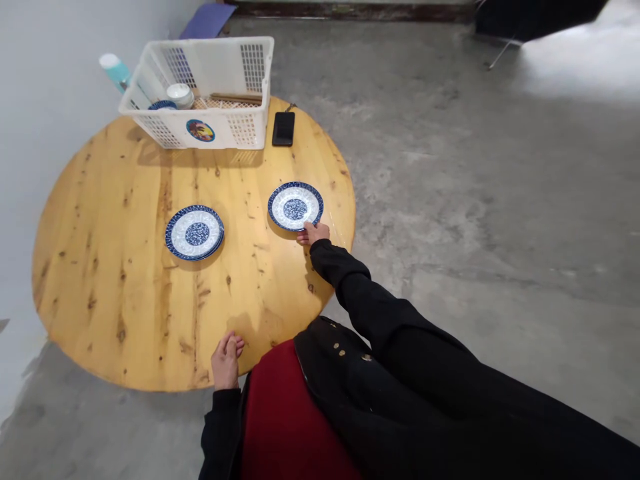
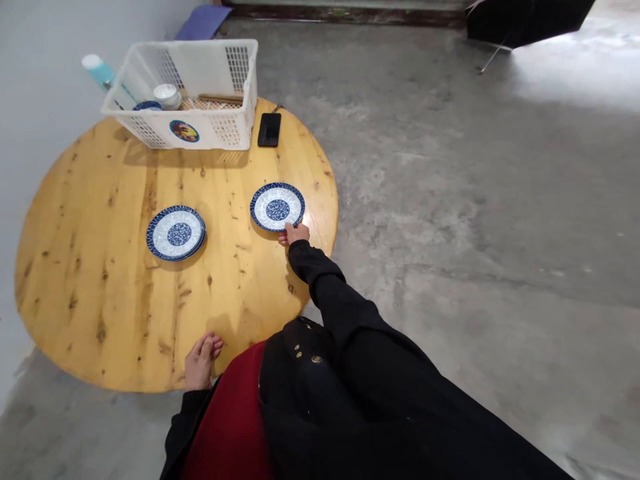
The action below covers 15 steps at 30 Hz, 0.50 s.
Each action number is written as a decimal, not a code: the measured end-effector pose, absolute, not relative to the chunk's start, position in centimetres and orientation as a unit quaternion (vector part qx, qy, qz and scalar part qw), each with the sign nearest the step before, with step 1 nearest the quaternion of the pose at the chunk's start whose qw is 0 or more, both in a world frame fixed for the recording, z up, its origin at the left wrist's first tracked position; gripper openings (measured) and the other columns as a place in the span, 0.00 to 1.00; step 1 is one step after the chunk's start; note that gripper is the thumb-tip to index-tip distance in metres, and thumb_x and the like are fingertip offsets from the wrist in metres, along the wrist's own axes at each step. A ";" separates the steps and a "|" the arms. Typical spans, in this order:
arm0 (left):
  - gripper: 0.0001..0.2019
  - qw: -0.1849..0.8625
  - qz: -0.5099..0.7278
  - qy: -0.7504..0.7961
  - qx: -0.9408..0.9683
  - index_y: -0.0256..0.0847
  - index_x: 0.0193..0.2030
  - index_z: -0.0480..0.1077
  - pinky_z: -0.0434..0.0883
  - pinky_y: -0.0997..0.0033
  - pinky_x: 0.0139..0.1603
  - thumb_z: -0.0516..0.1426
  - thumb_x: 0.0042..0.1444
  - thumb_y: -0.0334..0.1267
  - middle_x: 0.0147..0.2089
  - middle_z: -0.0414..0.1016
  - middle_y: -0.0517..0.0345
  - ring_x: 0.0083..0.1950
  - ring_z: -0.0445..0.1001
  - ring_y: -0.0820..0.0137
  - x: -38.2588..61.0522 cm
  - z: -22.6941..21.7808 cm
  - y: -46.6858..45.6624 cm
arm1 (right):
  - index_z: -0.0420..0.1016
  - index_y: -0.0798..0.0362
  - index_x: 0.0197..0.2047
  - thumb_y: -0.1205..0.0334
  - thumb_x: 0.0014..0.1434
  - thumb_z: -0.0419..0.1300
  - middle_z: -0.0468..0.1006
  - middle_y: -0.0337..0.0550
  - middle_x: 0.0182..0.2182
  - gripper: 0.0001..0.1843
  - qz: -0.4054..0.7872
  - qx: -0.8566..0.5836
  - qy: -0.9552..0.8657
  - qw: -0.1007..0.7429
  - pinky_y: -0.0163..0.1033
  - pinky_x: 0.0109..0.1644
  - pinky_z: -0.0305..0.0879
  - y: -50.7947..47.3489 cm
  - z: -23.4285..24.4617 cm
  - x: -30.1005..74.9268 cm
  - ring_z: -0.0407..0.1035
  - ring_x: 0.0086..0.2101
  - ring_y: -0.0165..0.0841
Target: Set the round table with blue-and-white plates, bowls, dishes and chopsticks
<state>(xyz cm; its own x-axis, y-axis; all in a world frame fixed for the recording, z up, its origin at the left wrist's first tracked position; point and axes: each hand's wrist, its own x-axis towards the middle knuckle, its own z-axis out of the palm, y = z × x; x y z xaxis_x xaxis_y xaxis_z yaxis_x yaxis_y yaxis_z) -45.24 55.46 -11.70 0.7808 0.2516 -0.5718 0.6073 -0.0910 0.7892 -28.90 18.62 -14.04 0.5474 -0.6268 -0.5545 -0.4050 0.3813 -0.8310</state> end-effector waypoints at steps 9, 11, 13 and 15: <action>0.28 0.602 -0.149 0.293 0.728 0.33 0.44 0.75 0.76 0.66 0.41 0.66 0.42 0.53 0.38 0.81 0.49 0.36 0.80 0.68 -45.2 -11.8 55.4 | 0.68 0.56 0.32 0.71 0.59 0.56 0.75 0.37 0.18 0.04 -0.086 -0.560 0.474 0.674 0.30 0.21 0.72 18.8 -14.5 -28.3 0.71 0.17 0.27; 0.28 0.600 -0.146 0.292 0.731 0.33 0.44 0.75 0.76 0.66 0.41 0.66 0.42 0.54 0.37 0.81 0.48 0.36 0.80 0.67 -45.2 -11.8 55.4 | 0.67 0.56 0.31 0.71 0.59 0.55 0.74 0.37 0.18 0.05 -0.089 -0.559 0.475 0.674 0.30 0.21 0.72 18.9 -14.5 -28.3 0.71 0.17 0.27; 0.29 0.599 -0.142 0.292 0.732 0.33 0.44 0.75 0.76 0.66 0.40 0.66 0.41 0.55 0.37 0.81 0.48 0.36 0.80 0.67 -45.3 -11.8 55.5 | 0.67 0.56 0.31 0.71 0.59 0.55 0.75 0.37 0.18 0.05 -0.091 -0.558 0.476 0.674 0.30 0.21 0.72 18.9 -14.4 -28.3 0.71 0.17 0.27; 0.30 0.600 -0.141 0.294 0.731 0.33 0.43 0.75 0.76 0.66 0.40 0.67 0.40 0.56 0.37 0.81 0.48 0.36 0.80 0.67 -45.3 -11.8 55.6 | 0.67 0.56 0.31 0.71 0.59 0.55 0.75 0.37 0.17 0.05 -0.093 -0.558 0.476 0.674 0.30 0.21 0.72 19.0 -14.4 -28.4 0.71 0.17 0.27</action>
